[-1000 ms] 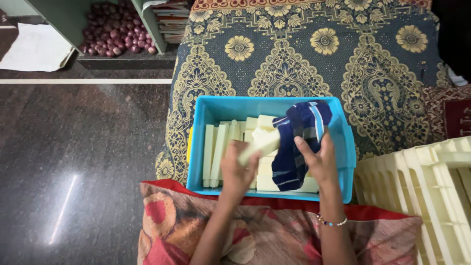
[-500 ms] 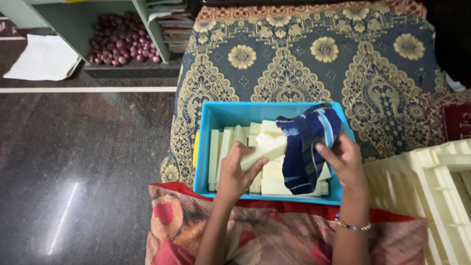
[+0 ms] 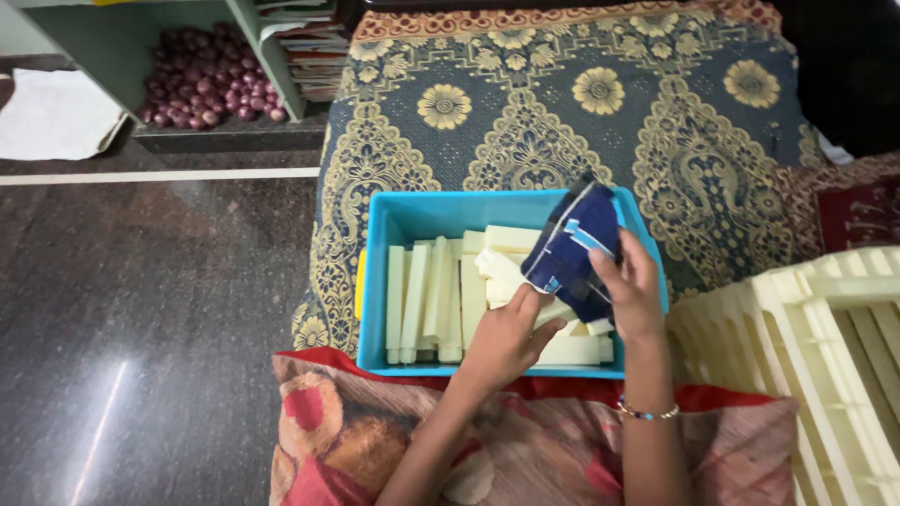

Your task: The person wipes white rectangular blocks with a cloth, picking them up from a blue bin and returning them to the bin after wiping.

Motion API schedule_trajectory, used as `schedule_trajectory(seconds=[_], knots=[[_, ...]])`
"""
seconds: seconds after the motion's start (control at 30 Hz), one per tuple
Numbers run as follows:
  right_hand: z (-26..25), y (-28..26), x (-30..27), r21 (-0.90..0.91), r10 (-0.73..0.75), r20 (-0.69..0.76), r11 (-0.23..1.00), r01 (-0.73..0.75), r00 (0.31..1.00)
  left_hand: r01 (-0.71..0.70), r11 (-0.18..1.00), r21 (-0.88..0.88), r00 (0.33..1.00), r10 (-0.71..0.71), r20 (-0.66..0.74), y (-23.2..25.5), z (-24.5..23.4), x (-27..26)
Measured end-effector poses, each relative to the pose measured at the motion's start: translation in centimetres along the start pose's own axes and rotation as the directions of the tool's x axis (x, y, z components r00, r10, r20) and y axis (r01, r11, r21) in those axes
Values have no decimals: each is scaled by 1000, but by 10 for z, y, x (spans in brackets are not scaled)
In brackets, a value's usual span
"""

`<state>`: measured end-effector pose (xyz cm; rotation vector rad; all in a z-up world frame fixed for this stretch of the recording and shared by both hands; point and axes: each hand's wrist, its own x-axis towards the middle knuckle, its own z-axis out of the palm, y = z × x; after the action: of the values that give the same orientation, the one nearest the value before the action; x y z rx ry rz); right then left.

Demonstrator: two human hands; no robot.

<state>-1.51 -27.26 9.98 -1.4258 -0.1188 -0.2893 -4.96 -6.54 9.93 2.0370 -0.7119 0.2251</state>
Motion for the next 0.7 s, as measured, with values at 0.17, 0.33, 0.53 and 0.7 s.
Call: schedule_trajectory(seconds=[0.17, 0.33, 0.53, 0.7], knots=[[3, -2, 5, -392, 2, 13, 920, 3, 1000, 119, 992, -33, 981, -122, -152, -25, 5, -1], [13, -19, -11, -337, 61, 58, 941, -38, 996, 144, 989, 16, 826, -111, -553, -56, -11, -3], [48, -32, -12, -636, -511, -157, 707, 310, 845, 293, 940, -174, 766, -340, -545, -49, -36, -4], [59, -29, -22, -639, -528, -228, 715, 283, 818, 251, 968, -5, 871, -228, -435, -38, -42, 3]])
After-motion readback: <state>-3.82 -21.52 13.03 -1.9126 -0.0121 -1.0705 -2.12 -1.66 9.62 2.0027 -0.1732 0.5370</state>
